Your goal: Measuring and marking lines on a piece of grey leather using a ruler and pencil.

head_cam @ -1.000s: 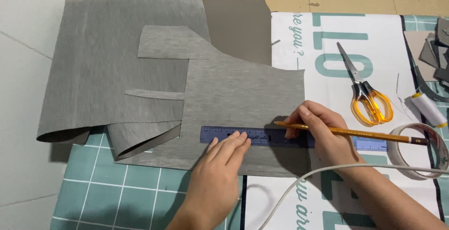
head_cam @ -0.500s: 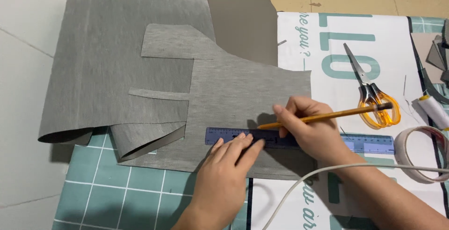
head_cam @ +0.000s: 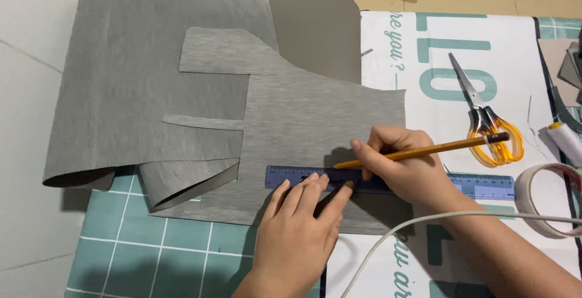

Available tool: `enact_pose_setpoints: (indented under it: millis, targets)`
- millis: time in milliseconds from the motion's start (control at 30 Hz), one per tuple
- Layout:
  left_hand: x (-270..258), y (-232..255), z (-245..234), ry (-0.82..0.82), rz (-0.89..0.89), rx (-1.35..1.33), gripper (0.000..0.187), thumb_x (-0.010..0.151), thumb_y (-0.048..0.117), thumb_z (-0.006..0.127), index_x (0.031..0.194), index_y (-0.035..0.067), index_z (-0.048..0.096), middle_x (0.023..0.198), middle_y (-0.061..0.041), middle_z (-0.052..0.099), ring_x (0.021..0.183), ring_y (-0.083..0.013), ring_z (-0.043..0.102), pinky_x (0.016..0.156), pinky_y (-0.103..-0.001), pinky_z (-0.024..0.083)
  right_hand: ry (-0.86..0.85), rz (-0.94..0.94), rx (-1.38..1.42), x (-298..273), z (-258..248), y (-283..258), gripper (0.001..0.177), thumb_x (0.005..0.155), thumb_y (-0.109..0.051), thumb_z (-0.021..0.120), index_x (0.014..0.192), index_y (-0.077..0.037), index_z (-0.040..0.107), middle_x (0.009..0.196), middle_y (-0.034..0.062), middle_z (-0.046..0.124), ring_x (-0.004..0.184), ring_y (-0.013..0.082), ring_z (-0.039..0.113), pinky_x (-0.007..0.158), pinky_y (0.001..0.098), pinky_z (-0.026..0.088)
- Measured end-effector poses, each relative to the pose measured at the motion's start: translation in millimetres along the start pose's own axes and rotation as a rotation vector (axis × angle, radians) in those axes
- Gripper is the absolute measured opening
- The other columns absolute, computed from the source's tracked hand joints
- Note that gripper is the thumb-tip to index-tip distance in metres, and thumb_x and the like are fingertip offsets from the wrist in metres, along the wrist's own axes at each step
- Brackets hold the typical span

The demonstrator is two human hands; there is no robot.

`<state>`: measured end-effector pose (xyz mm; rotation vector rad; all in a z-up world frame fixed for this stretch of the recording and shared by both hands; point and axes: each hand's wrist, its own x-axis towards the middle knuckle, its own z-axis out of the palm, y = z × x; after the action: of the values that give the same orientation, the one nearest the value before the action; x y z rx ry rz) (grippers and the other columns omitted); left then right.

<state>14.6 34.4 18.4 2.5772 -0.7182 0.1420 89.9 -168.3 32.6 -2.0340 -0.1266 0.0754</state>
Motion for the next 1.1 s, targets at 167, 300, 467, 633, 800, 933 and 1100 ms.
enact_pose_setpoints:
  millis: [167,300,467,633,800,933,1100]
  targets:
    - [2,4,1,0.032,0.02,0.054,0.039,0.099,0.034,0.054,0.134,0.018,0.064,0.128,-0.016,0.057,0.127,-0.0299,0.051,0.105,-0.053,0.035,-0.057,0.011,-0.101,7,-9,-3,0.034,0.085,-0.016,0.077,0.055,-0.007,0.062,0.044,0.0038,0.065,0.036,0.0109,0.053,0.036,0.0221,0.041]
    - [3,5,-1,0.04,0.01,0.064,0.043,0.094,0.03,0.06,0.135,0.019,0.063,0.128,-0.013,0.057,0.125,-0.0269,0.053,0.104,-0.051,0.037,-0.082,-0.024,-0.148,9,-22,-1,0.039,0.084,-0.015,0.078,0.052,-0.008,0.056,0.044,0.0018,0.062,0.036,0.0098,0.048,0.038,0.0231,0.038]
    - [2,1,7,-0.046,-0.007,0.114,0.046,0.096,0.033,0.056,0.14,0.024,0.059,0.132,-0.015,0.056,0.125,-0.0273,0.053,0.104,-0.052,0.037,-0.061,-0.022,-0.204,6,-40,5,0.038,0.084,-0.014,0.076,0.053,-0.009,0.055,0.043,0.0002,0.056,0.036,0.0093,0.048,0.038,0.0232,0.04]
    - [2,2,8,0.034,0.017,0.136,0.048,0.091,0.031,0.061,0.139,0.023,0.061,0.13,-0.012,0.058,0.123,-0.0257,0.054,0.103,-0.05,0.039,-0.042,-0.034,-0.146,-2,-57,16,0.039,0.086,-0.01,0.074,0.052,-0.009,0.055,0.042,0.0004,0.053,0.036,0.0097,0.045,0.038,0.0222,0.039]
    - [1,2,8,-0.029,-0.014,0.126,0.047,0.094,0.032,0.058,0.14,0.026,0.06,0.13,-0.012,0.057,0.125,-0.0261,0.053,0.104,-0.052,0.037,0.029,0.019,-0.157,-10,-66,29,0.033,0.082,-0.008,0.072,0.053,-0.007,0.058,0.046,0.0034,0.059,0.038,0.0115,0.045,0.038,0.023,0.037]
    - [1,0,9,-0.079,-0.008,0.142,0.049,0.094,0.032,0.057,0.143,0.025,0.057,0.127,-0.01,0.055,0.126,-0.0248,0.051,0.105,-0.052,0.036,0.012,0.02,-0.191,-12,-73,30,0.036,0.084,-0.011,0.071,0.054,-0.013,0.053,0.043,0.0006,0.05,0.036,0.0103,0.044,0.035,0.0226,0.035]
    - [0,0,12,-0.062,-0.01,0.175,0.051,0.094,0.034,0.058,0.144,0.027,0.055,0.131,-0.008,0.055,0.126,-0.0229,0.051,0.107,-0.05,0.035,0.091,0.121,-0.131,-15,-74,32,0.028,0.082,-0.006,0.068,0.055,-0.005,0.06,0.057,0.0087,0.074,0.051,0.0146,0.075,0.041,0.0207,0.051]
